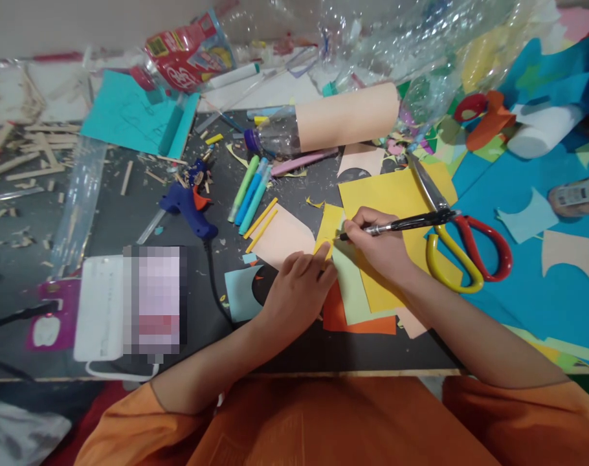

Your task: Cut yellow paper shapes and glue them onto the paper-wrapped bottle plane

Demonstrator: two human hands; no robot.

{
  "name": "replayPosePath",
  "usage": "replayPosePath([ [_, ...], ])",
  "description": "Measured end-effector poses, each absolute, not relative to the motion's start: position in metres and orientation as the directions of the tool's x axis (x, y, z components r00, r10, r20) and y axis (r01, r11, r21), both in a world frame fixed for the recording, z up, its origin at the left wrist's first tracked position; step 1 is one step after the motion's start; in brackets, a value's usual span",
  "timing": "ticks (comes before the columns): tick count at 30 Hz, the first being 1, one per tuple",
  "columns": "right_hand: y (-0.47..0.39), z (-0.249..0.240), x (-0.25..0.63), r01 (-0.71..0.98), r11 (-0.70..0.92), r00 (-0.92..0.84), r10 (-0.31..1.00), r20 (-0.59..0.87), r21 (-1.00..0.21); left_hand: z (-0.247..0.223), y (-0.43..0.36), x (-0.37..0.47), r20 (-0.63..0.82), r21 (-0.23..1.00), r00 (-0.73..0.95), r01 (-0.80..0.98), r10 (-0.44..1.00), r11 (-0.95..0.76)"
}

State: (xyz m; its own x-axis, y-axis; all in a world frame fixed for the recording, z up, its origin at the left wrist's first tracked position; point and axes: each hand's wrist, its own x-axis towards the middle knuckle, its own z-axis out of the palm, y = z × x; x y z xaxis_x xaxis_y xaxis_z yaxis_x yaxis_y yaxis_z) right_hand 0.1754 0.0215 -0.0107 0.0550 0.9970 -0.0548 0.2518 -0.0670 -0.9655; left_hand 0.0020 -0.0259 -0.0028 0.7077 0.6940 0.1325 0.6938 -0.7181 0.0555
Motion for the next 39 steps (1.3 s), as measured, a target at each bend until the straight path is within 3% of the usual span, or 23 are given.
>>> replayPosePath([
  [6,0.021,-0.012,0.175,0.299,-0.046,0.020,0.999,-0.043,-0.953,-0.003,-0.025,0.002,0.140,0.028,0.708,0.696,0.692,-0.717],
  [19,0.022,-0.011,0.177,0.196,-0.074,0.004,0.997,-0.074,-0.978,-0.003,-0.026,0.003,0.113,0.044,0.706,0.700,0.699,-0.713],
  [23,0.022,-0.012,0.179,0.141,-0.015,0.055,0.998,-0.007,-0.990,-0.004,-0.026,0.003,0.148,0.033,0.702,0.701,0.697,-0.713],
  [26,0.025,-0.015,0.181,0.307,0.111,0.046,0.990,0.131,-0.945,-0.005,-0.025,0.003,0.186,0.050,0.697,0.697,0.693,-0.715],
  [30,0.033,-0.022,0.185,0.584,0.270,-0.087,0.958,0.272,-0.766,-0.006,-0.023,0.002,0.204,0.065,0.695,0.693,0.690,-0.718],
  [35,0.034,-0.024,0.187,0.529,0.315,-0.138,0.948,0.286,-0.788,-0.006,-0.022,0.003,0.218,0.084,0.687,0.695,0.694,-0.714],
  [39,0.033,-0.018,0.188,0.452,0.286,-0.035,0.952,0.304,-0.845,-0.007,-0.023,0.003,0.220,0.089,0.676,0.704,0.703,-0.705],
])
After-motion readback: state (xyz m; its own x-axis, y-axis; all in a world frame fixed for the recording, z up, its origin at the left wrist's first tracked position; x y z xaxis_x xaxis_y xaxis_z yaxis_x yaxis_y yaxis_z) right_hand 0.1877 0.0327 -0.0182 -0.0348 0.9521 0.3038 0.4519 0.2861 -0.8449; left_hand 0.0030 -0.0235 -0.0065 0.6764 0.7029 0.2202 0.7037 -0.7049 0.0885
